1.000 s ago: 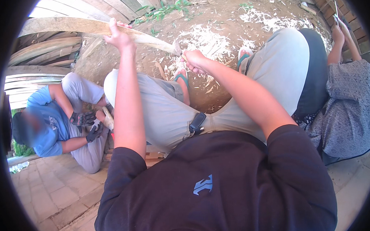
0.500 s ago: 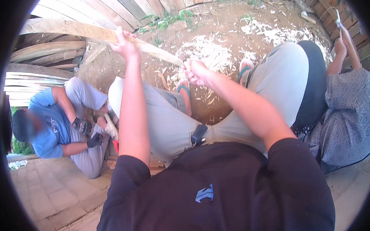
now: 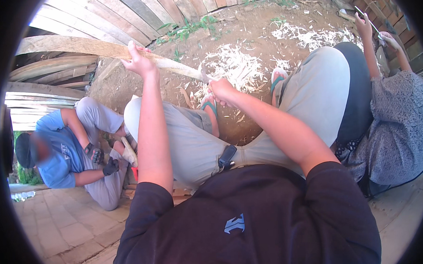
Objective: The person sits on the ground and uses a knife to shave and shape a long, curved piece of wood. They hold the wood with their left hand and scrape the surface with the knife in their right hand, producing wood shavings.
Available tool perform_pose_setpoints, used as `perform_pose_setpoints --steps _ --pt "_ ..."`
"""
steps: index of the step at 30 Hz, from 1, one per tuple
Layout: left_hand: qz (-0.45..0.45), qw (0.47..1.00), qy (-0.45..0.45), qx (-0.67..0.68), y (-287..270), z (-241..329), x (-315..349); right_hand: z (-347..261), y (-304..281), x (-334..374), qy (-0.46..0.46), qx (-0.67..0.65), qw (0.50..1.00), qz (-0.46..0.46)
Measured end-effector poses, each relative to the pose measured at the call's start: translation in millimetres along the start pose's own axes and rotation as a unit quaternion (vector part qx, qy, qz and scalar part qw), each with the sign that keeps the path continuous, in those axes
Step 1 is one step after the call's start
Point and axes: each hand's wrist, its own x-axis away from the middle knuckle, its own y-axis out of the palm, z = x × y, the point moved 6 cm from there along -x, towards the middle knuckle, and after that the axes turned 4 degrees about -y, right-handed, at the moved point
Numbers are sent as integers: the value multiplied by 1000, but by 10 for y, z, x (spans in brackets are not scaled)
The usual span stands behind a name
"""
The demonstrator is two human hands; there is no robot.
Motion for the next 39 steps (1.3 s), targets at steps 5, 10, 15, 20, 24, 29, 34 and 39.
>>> perform_pose_setpoints --steps 5,10,15,20,24,29,34,39 --pt "4 1000 0 4 -34 -38 -9 -5 3 -7 8 -20 1000 -13" --pt "8 1000 -2 0 -7 -44 -24 -12 -3 14 14 -3 1000 -12" --pt "6 1000 17 -7 -34 31 7 36 -17 -42 -1 -13 999 -45" --pt "18 1000 5 -4 -95 40 0 97 14 -71 -15 -22 998 -49" --pt "33 999 32 -15 -214 30 -99 96 108 -66 18 -57 996 -66" --pt "50 999 15 -14 -293 51 -78 77 94 -95 41 -83 989 -112" --pt "45 998 24 -21 -341 88 -99 98 107 -140 51 -90 986 -130" --pt "26 1000 -2 0 -280 47 -54 70 81 -255 37 -82 991 -104"
